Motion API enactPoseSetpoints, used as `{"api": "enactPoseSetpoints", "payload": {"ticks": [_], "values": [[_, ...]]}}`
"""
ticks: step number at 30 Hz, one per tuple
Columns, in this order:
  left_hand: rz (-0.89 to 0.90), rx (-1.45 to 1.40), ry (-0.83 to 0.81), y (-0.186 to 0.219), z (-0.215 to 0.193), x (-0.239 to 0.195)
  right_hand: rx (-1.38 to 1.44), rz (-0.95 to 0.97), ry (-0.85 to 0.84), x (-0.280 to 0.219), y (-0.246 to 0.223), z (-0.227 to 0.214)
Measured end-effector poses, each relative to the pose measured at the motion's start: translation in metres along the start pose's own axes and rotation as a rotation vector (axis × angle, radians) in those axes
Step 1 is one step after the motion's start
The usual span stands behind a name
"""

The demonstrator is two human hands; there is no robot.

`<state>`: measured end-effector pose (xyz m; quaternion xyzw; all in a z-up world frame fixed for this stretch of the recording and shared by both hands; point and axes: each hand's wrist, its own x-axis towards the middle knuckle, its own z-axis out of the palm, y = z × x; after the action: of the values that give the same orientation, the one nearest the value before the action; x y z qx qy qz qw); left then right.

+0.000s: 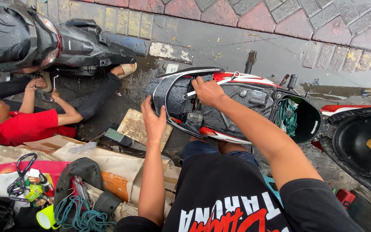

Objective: The person uses a wrench to loosen and remove bolts from the rear section of a motorcycle. They detach a black plastic cover and continue to work on the exposed internal components of the bike's rear assembly.

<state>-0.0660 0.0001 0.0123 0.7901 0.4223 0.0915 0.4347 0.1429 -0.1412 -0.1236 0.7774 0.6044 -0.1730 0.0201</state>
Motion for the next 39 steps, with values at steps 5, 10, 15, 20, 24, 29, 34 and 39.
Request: {"api": "enactPoseSetpoints", "payload": {"ticks": [5,10,15,20,24,29,34,39], "values": [[0.012,-0.002,0.010,-0.010,0.005,-0.001,0.026,-0.004,0.036,-0.005,-0.001,-0.003],[0.025,0.021,0.030,-0.013,0.011,-0.003,-0.011,0.035,0.082,-0.008,-0.005,0.002],[-0.010,0.012,0.029,-0.009,0.016,-0.005,0.030,0.050,0.109,-0.018,-0.010,-0.020],[-0.062,-0.004,0.007,-0.005,0.020,-0.009,0.049,0.107,0.123,-0.021,-0.010,-0.009],[-0.110,-0.066,0.013,0.003,0.018,-0.011,0.457,0.222,0.186,-0.047,-0.011,-0.037],[0.012,-0.029,0.253,-0.022,0.035,-0.017,0.830,0.374,0.331,-0.114,-0.029,-0.011],[0.241,0.169,0.500,-0.018,0.051,-0.033,0.893,0.539,0.241,-0.157,-0.061,0.027],[0.405,0.238,0.247,-0.006,0.071,-0.062,0.780,0.462,0.264,-0.163,-0.069,0.031]]}}
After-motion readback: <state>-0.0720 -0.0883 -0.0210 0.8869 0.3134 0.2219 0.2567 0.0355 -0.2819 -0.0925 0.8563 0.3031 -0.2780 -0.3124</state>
